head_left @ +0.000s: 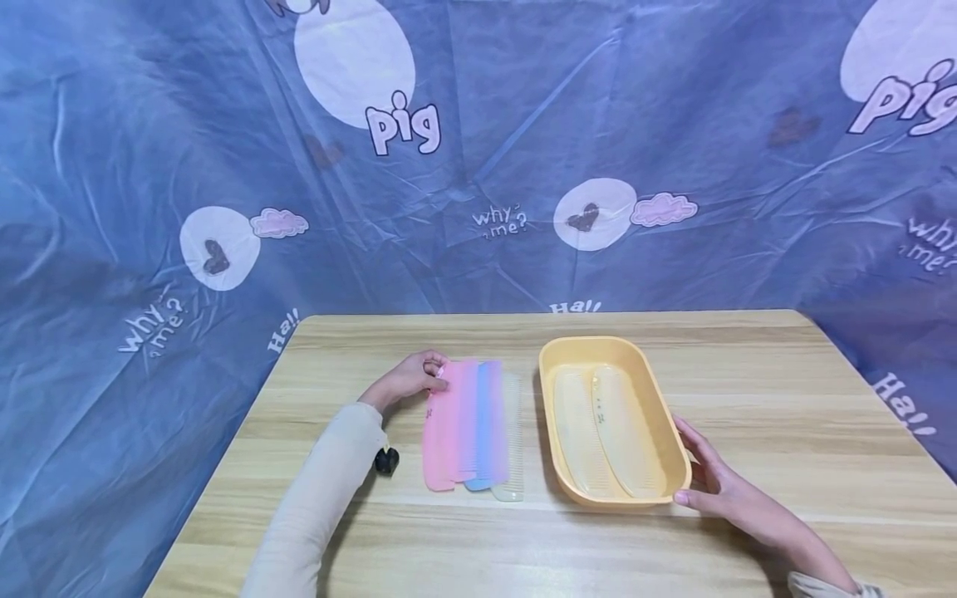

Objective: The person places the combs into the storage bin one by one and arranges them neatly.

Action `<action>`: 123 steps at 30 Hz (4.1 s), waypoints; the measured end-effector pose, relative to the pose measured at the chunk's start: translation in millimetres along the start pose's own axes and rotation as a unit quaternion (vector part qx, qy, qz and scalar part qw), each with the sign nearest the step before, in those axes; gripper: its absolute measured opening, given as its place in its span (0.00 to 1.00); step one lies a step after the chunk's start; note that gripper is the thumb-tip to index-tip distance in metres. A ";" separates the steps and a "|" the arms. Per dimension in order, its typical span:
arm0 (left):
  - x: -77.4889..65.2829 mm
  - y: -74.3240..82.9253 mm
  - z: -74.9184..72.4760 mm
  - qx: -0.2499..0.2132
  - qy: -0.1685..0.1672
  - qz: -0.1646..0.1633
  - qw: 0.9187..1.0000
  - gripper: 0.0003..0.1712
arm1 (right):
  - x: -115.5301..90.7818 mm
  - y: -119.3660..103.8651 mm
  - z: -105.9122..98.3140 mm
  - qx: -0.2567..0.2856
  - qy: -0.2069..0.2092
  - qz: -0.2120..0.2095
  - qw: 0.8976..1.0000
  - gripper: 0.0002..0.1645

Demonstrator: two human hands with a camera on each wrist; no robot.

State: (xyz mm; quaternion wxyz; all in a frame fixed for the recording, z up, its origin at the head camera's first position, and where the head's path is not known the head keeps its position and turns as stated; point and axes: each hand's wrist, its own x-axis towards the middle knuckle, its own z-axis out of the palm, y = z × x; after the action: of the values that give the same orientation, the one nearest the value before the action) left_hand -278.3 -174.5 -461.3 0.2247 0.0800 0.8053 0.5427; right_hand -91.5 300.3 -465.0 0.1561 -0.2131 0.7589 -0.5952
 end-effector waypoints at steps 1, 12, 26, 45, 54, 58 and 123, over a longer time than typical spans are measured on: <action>-0.4 -0.1 0.2 -0.009 -0.001 0.000 1.000 0.24 | 0.3 0.0 0.1 0.003 -0.001 -0.003 1.000 0.54; -6.0 2.9 1.4 -0.084 -0.006 0.009 0.996 0.29 | -0.9 -2.4 0.6 0.010 -0.001 0.006 1.000 0.54; -14.3 6.2 -0.9 -0.164 0.000 0.041 0.986 0.26 | 0.0 -1.8 0.6 0.025 -0.014 -0.015 0.999 0.53; -10.6 32.2 4.4 -0.196 0.027 0.057 0.979 0.25 | 0.1 -0.5 0.3 0.022 -0.017 -0.029 0.999 0.53; -6.6 54.5 6.0 -0.218 0.052 0.075 0.972 0.24 | -0.2 -1.4 1.7 0.021 -0.019 -0.038 0.999 0.54; -5.8 65.5 5.4 -0.222 0.060 0.085 0.969 0.25 | -0.1 0.1 1.0 0.017 -0.016 -0.031 0.999 0.53; 44.0 123.7 93.0 -0.210 0.019 0.101 0.972 0.24 | 2.3 3.2 1.6 0.013 -0.017 -0.032 0.999 0.53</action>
State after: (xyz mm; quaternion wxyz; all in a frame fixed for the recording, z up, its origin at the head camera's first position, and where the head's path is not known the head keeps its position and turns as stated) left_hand -289.7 -30.9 -389.7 0.1651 0.1015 0.6653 0.7210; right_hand -93.1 298.4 -468.4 0.1525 -0.2451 0.7412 -0.6060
